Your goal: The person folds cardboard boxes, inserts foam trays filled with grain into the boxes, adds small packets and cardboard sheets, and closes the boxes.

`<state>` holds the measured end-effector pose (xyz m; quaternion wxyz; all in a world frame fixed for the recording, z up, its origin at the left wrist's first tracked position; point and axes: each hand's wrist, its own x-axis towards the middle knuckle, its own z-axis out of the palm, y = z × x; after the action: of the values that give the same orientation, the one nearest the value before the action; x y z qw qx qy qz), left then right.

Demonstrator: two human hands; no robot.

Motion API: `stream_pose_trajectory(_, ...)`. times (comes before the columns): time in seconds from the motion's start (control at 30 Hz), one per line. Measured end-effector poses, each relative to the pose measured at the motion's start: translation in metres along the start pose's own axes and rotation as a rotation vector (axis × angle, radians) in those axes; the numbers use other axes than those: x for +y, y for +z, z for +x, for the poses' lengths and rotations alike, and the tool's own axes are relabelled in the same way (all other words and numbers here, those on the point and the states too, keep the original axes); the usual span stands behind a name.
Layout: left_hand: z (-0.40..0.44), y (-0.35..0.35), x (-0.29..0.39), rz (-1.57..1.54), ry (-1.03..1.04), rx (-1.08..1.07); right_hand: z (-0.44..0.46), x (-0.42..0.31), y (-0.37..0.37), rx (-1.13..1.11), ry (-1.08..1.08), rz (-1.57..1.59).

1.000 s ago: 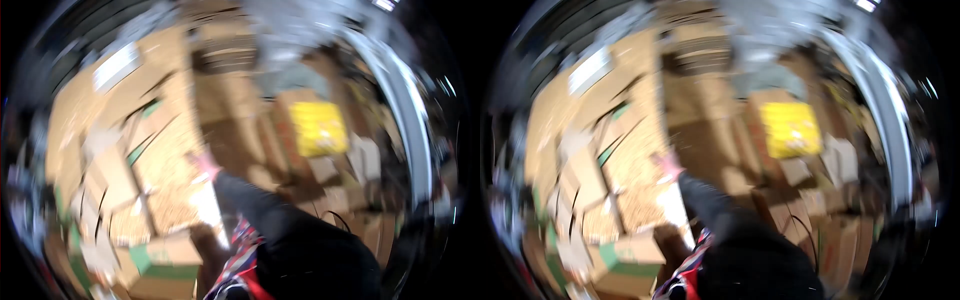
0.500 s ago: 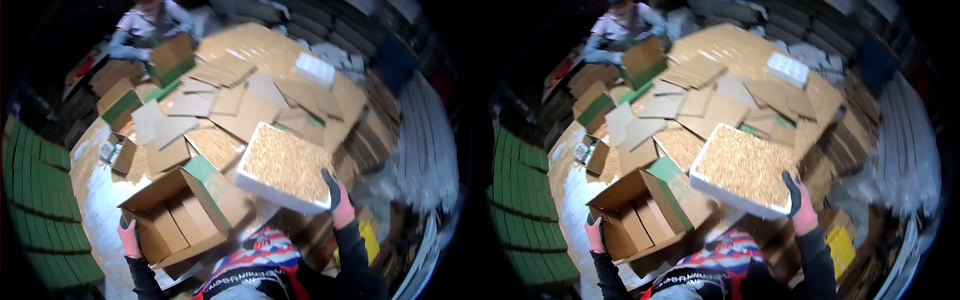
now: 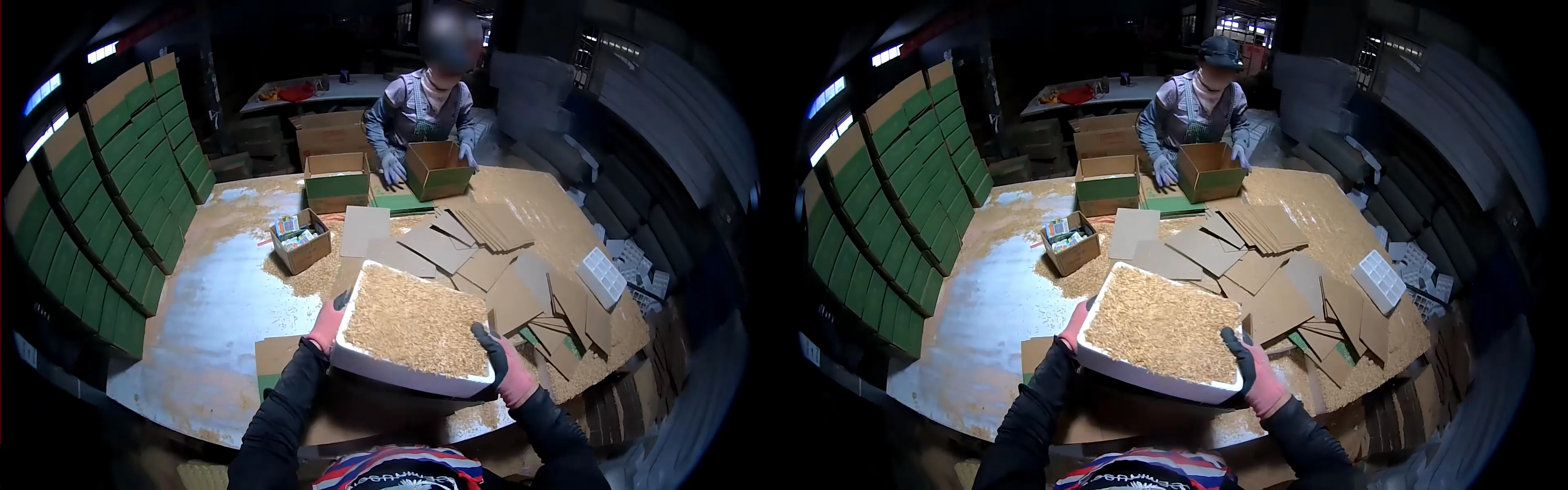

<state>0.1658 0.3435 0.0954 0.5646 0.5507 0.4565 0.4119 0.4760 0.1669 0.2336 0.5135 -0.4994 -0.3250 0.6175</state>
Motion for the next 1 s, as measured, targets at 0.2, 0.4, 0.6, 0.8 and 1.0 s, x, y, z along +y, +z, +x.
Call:
stream_pose_trajectory(0.2,-0.017,0.028,0.033,0.071,-0.141,0.111,0.000,0.004,-0.010,0.084,-0.155,-0.311)
stream_pose_trajectory(0.4,-0.059,0.044,0.074,0.422,0.030,0.123,0.013,0.039,-0.013,0.018,-0.262,-1.811)
stream_pose_trajectory(0.6,-0.077,0.065,0.094,0.452,0.107,0.157,0.050,0.018,0.020,-0.001,-0.319,-1.860)
stream_pose_trajectory(0.8,-0.080,0.073,0.107,0.603,-0.075,0.131,0.070,0.045,0.037,-0.516,-0.624,-1.916)
stream_pose_trajectory(1.0,-0.068,0.038,0.078,0.234,0.026,0.042,0.127,-0.058,0.050,-0.555,-0.448,-1.435)
